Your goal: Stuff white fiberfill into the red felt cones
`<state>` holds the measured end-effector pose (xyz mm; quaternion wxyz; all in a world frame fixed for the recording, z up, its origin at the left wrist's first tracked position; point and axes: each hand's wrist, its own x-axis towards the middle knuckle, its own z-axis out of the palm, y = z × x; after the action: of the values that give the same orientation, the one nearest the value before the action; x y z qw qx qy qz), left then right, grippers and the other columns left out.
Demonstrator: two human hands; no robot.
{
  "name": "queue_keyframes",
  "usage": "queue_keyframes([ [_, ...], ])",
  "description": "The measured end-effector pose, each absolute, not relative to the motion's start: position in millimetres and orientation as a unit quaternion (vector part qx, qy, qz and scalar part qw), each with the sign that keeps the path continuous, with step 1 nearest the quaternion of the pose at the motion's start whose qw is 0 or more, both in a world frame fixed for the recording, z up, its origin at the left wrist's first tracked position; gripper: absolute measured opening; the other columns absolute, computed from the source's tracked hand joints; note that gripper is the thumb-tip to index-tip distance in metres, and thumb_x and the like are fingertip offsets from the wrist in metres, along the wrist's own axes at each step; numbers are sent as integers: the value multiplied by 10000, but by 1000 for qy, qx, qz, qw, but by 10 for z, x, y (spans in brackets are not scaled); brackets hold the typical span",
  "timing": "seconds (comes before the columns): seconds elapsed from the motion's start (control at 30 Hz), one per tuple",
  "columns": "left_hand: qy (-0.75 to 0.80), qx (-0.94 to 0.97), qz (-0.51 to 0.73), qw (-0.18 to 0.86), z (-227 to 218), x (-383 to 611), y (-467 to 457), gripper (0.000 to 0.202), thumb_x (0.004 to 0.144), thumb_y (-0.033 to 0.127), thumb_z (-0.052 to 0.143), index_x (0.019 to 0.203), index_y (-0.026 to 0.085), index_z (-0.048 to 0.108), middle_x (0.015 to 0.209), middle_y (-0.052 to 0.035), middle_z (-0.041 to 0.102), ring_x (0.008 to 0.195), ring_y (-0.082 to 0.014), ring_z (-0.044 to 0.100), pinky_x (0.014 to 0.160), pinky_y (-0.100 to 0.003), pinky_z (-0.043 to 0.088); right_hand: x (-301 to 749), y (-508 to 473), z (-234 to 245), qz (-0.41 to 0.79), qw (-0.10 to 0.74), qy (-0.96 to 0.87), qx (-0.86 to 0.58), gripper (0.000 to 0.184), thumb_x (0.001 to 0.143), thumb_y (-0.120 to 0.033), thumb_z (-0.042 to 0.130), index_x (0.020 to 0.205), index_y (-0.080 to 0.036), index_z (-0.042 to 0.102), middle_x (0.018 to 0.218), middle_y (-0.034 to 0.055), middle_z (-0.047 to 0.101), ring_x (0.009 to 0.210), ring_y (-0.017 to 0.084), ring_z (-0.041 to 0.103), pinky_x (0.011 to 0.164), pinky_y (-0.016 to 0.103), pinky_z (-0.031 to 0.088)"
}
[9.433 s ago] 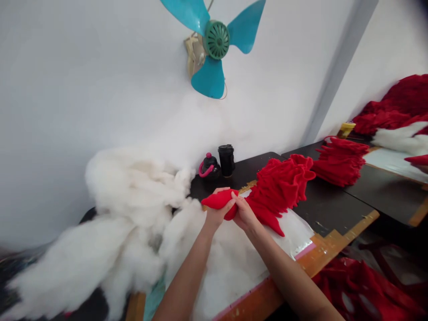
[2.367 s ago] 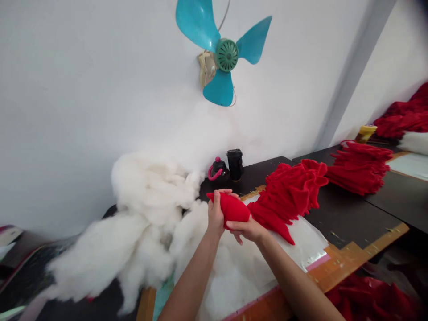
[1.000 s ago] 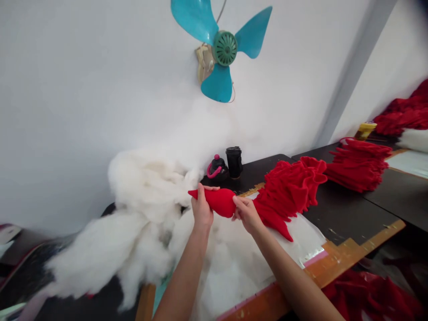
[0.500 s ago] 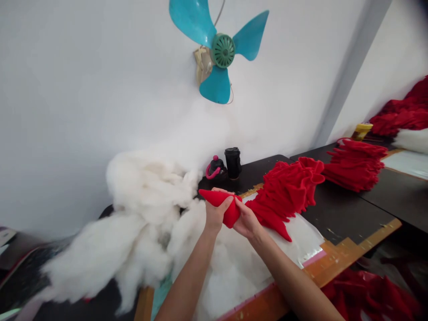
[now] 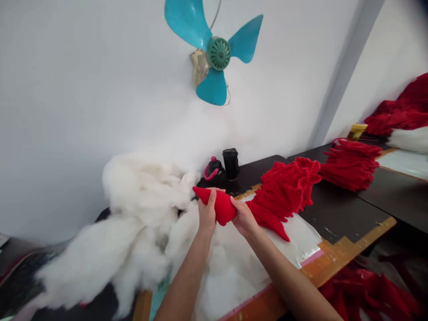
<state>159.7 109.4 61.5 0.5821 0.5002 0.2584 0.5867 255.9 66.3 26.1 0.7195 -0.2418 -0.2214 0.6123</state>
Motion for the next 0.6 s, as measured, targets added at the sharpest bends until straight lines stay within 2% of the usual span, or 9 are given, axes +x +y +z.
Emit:
queue_keyframes([
  [0.13,211,487,571,626,606,1552,1159,559,770,622,640,1069,152,597,1033,-143,696,925,-272,680,793,-376,557,2550,677,237,623,723,-182,-235,294,820,-369,685,991,-131,710,915,61,746,808,158,674,724,247,536],
  [0.3,236,532,522,624,612,1545,1183,590,682,392,809,1164,157,562,1102,-139,680,980,-275,669,880,-398,541,2550,702,195,641,710,-150,-249,295,829,-400,662,1005,-163,664,919,43,723,766,133,650,678,233,535],
  [0.4,283,535,555,571,602,1551,1192,566,709,418,785,1165,160,571,1090,-127,679,993,-272,664,875,-387,541,2547,686,205,541,752,-194,-322,329,787,-442,702,1014,-221,614,928,10,683,828,138,632,709,241,526],
  [0.5,316,542,568,532,547,1590,1165,522,787,521,684,1170,180,583,1097,-112,668,1019,-263,649,849,-354,548,2535,626,275,413,778,-317,-352,553,656,-326,828,1140,-279,564,1151,7,624,1090,161,575,918,265,472],
  [0.57,302,543,553,555,502,1647,1122,532,865,615,516,1173,188,591,1097,-111,662,1030,-253,641,847,-353,552,2530,590,322,398,751,-399,-344,700,595,-253,861,1219,-281,546,1271,28,575,1190,198,529,1011,292,412],
  [0.6,291,541,548,568,491,1681,1095,567,895,648,411,1175,190,593,1095,-113,659,1026,-247,640,849,-360,553,2531,583,336,401,738,-420,-344,713,590,-244,861,1231,-273,550,1283,36,573,1186,213,533,1021,304,404],
])
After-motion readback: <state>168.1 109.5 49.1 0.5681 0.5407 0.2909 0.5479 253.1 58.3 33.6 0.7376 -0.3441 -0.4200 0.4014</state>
